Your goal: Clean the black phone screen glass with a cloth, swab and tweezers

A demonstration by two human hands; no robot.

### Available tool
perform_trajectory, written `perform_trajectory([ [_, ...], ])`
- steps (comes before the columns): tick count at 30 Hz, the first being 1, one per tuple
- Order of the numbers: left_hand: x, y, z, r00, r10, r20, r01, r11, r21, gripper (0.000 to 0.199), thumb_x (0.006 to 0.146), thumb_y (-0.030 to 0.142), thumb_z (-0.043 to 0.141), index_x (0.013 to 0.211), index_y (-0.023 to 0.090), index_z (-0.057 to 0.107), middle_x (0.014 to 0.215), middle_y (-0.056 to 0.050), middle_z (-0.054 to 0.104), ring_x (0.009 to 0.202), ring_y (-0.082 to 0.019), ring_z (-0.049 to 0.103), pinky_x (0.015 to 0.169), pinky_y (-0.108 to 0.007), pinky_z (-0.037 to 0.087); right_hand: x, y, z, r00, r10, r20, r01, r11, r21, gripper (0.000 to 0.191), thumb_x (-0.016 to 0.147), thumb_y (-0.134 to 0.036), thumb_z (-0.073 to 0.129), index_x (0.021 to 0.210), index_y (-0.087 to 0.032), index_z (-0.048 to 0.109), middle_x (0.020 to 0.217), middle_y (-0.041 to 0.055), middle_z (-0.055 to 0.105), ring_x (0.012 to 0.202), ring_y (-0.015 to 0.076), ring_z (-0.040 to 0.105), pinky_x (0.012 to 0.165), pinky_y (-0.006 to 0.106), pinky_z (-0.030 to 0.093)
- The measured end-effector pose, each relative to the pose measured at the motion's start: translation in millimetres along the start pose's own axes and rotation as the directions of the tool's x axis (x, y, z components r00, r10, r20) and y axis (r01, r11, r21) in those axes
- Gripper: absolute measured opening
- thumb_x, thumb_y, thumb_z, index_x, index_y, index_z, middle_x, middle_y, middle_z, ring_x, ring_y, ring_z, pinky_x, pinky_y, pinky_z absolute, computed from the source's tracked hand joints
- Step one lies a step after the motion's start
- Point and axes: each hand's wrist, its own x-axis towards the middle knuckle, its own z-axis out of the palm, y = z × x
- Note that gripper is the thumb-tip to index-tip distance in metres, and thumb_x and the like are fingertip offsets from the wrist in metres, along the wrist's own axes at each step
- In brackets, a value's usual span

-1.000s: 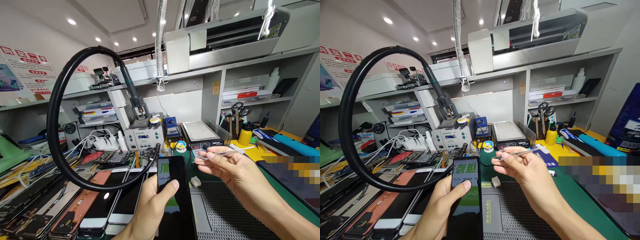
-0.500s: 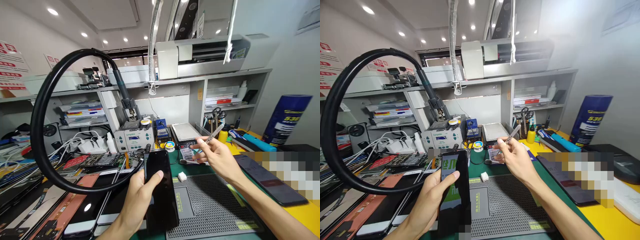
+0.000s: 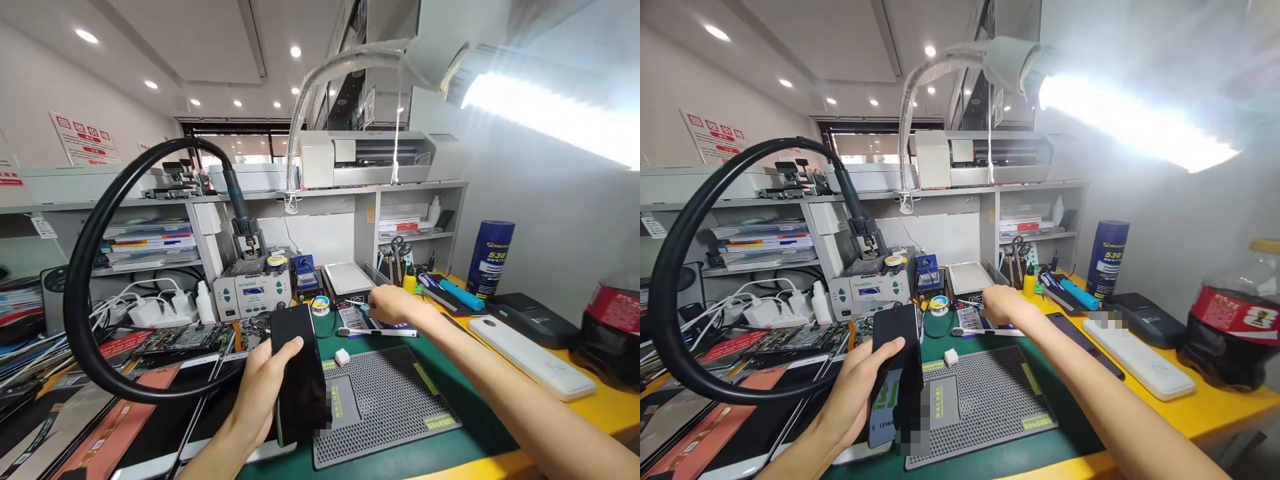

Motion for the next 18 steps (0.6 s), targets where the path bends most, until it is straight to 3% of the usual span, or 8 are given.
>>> perform_trajectory([
  [4,1.0,-2.2,-2.4,1.0,-0.023,-0.004,0.023,1.0,0.001,0.018,0.083,0.029,0.075,0.098,0.019,0.077,0.096,-0.003,0.079,0.099,-0.021,0.07,0.089,-0.029,0.052,12.6,-10.7,4.4,0.999,0.025,0.047,-0.018,0.988,-0.151,0.034,0.098,-0.032,0.065,0.129,-0.018,0.062,0.13,0.0105,0.064,0.107,0.0258,0.067,0.089,0.046,0.058],
  [9,1.0,-3.4,-3.9,1.0,-0.012,-0.02,0.011,1.0,-0.027,0.013,0.082,0.029,0.075,0.091,0.02,0.076,0.085,0.001,0.078,0.09,-0.019,0.07,0.085,-0.028,0.052,-4.7,-6.7,13.3,0.999,-0.039,0.032,0.044,0.979,-0.198,0.033,0.098,-0.033,0.065,0.128,-0.018,0.062,0.13,0.0103,0.064,0.108,0.0258,0.067,0.09,0.046,0.058],
  [15,0.5,1.6,-3.2,0.999,0.036,-0.024,-0.038,0.996,-0.084,0.022,0.081,0.032,0.075,0.098,0.018,0.077,0.111,-0.007,0.079,0.108,-0.025,0.069,0.093,-0.033,0.05,-21.7,14.2,29.7,0.979,-0.163,0.121,0.181,0.971,-0.159,0.029,0.099,-0.033,0.064,0.125,-0.019,0.064,0.127,0.0092,0.066,0.104,0.0242,0.068,0.088,0.044,0.059],
  [18,1.9,2.5,-2.8,0.997,0.066,-0.05,-0.071,0.993,-0.096,0.026,0.08,0.031,0.076,0.101,0.017,0.078,0.111,-0.009,0.079,0.11,-0.027,0.069,0.094,-0.034,0.051,-17.0,24.5,38.8,0.97,-0.22,0.102,0.232,0.965,-0.121,0.028,0.099,-0.033,0.064,0.122,-0.018,0.064,0.123,0.0083,0.068,0.1,0.023,0.069,0.086,0.043,0.059],
])
